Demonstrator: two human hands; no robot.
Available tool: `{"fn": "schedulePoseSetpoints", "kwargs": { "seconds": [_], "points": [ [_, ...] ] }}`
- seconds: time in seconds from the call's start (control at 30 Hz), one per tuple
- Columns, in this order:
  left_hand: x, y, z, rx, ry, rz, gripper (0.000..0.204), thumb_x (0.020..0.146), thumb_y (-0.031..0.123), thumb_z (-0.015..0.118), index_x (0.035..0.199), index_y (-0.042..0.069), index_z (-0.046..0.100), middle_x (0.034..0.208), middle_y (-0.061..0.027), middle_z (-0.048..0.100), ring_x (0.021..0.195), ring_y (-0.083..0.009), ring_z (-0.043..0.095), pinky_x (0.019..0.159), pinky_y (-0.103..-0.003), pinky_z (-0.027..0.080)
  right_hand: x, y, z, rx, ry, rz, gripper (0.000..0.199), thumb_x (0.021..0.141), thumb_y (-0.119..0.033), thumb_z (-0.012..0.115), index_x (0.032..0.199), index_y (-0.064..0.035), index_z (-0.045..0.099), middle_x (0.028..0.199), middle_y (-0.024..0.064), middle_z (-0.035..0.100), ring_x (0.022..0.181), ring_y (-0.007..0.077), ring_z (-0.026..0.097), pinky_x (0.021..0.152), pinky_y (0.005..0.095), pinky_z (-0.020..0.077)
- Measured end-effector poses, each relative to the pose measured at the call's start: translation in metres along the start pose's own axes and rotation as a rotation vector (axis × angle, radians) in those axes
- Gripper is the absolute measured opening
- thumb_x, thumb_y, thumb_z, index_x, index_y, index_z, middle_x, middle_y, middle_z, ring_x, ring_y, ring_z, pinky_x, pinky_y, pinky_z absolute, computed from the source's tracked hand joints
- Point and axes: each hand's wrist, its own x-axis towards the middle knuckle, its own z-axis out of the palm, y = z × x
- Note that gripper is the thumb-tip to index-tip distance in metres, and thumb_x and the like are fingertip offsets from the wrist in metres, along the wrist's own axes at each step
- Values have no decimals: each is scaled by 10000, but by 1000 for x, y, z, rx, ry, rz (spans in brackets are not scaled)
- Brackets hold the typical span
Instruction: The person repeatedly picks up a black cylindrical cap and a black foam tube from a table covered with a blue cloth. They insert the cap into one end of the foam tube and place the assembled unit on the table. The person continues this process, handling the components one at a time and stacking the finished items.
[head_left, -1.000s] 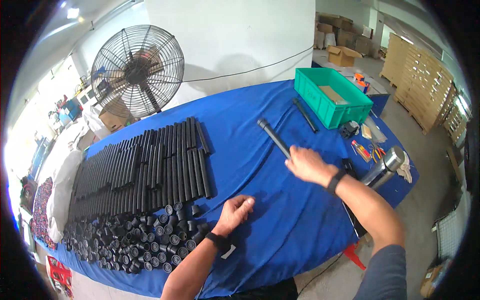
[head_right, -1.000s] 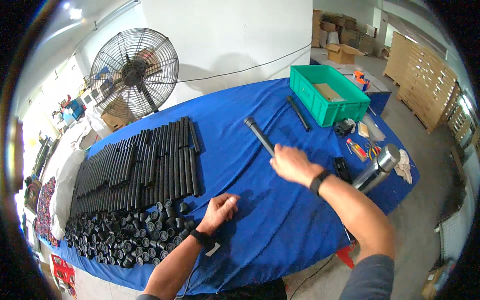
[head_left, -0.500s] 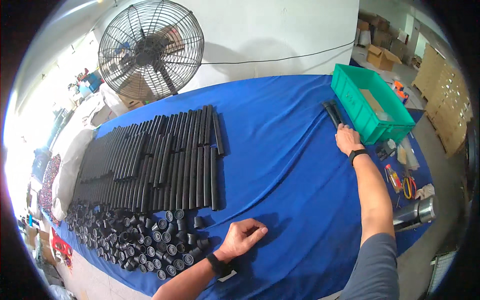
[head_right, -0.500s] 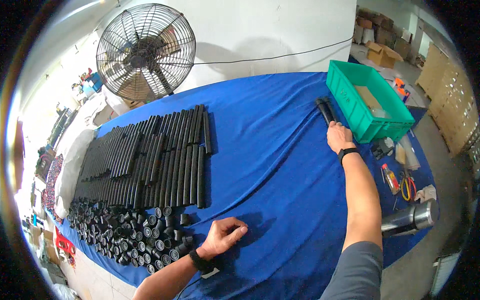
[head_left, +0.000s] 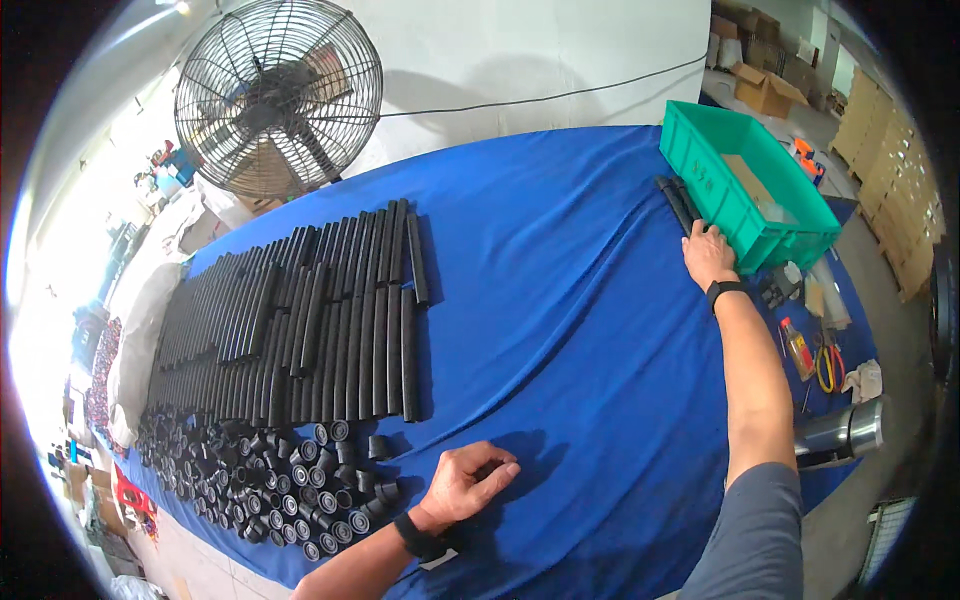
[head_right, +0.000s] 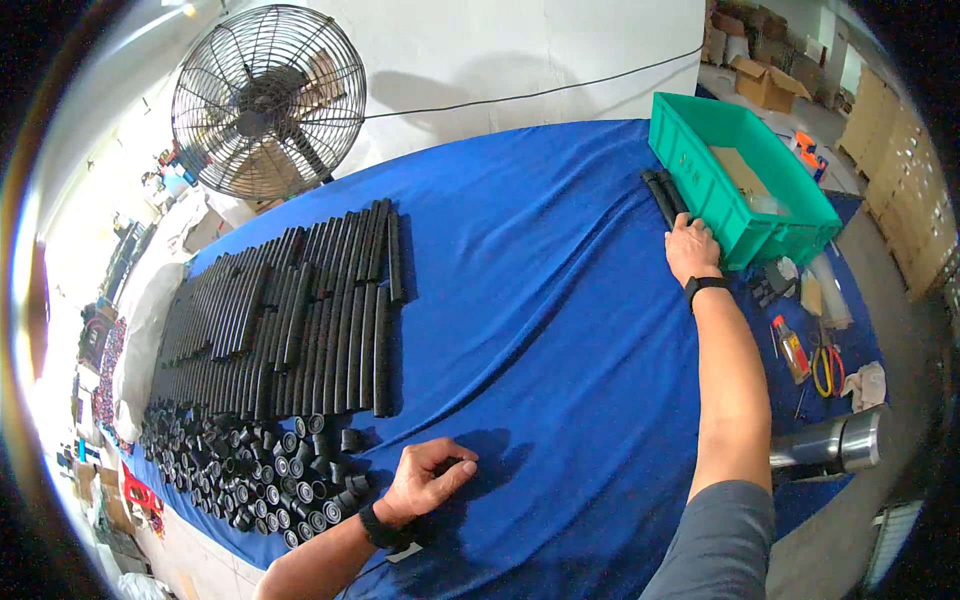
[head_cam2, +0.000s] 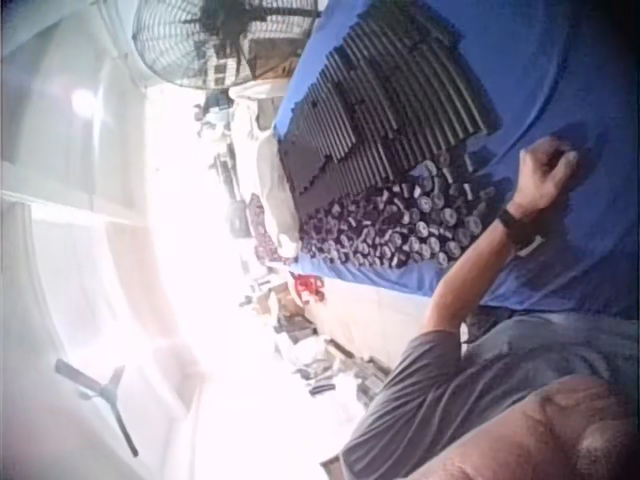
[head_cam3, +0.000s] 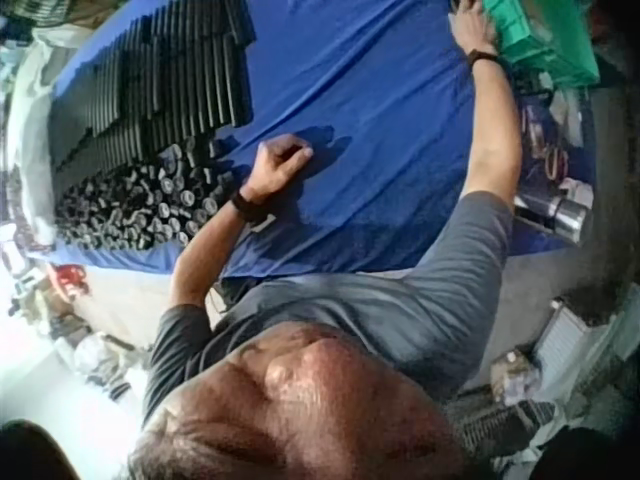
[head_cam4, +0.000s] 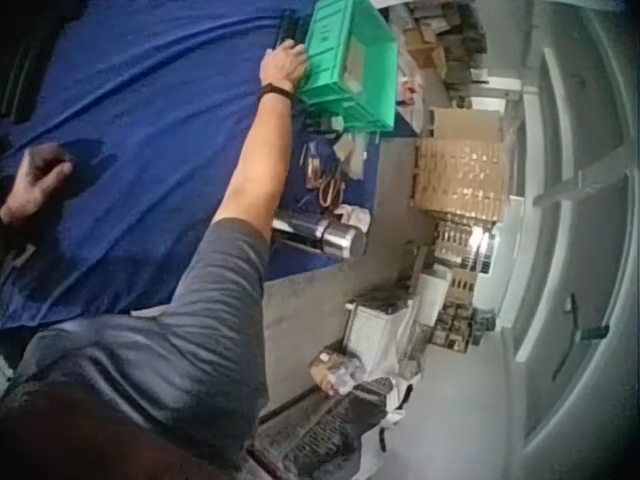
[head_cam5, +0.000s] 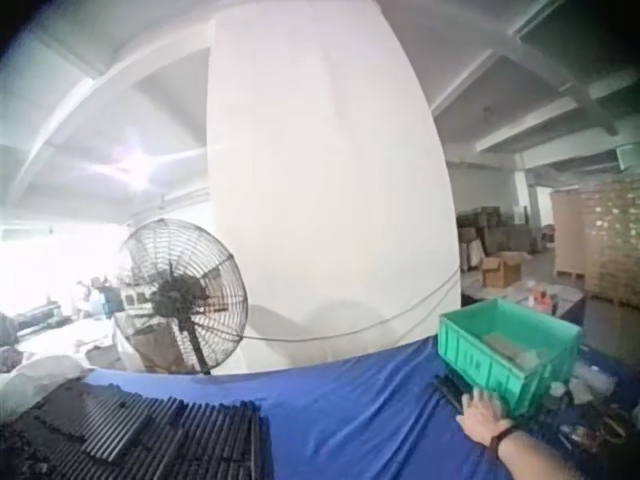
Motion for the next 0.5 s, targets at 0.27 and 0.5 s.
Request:
{"fn": "schedulePoseSetpoints", "kwargs": {
  "seconds": [0.27, 0.5],
  "points": [
    [-1, -6, 0, -10, -4, -1, 210, 919, 218, 751, 947, 10, 736, 743, -74, 682, 648, -125, 621, 591, -298, 493, 10, -6, 12, -39, 134, -5, 312, 996, -175, 513, 1206, 34, 611, 1189, 199, 599, 1133, 357, 624, 870, 440, 611],
    [-4, -9, -2, -19, -16, -10, 232, 927, 231, 722, 951, 1, 730, 811, -129, 701, 691, -239, 672, 624, -362, 522, 1, -6, -8, -37, 25, 16, 341, 972, -245, 563, 1196, 8, 613, 1225, 193, 590, 1162, 363, 606, 888, 456, 594]
  ]
}}
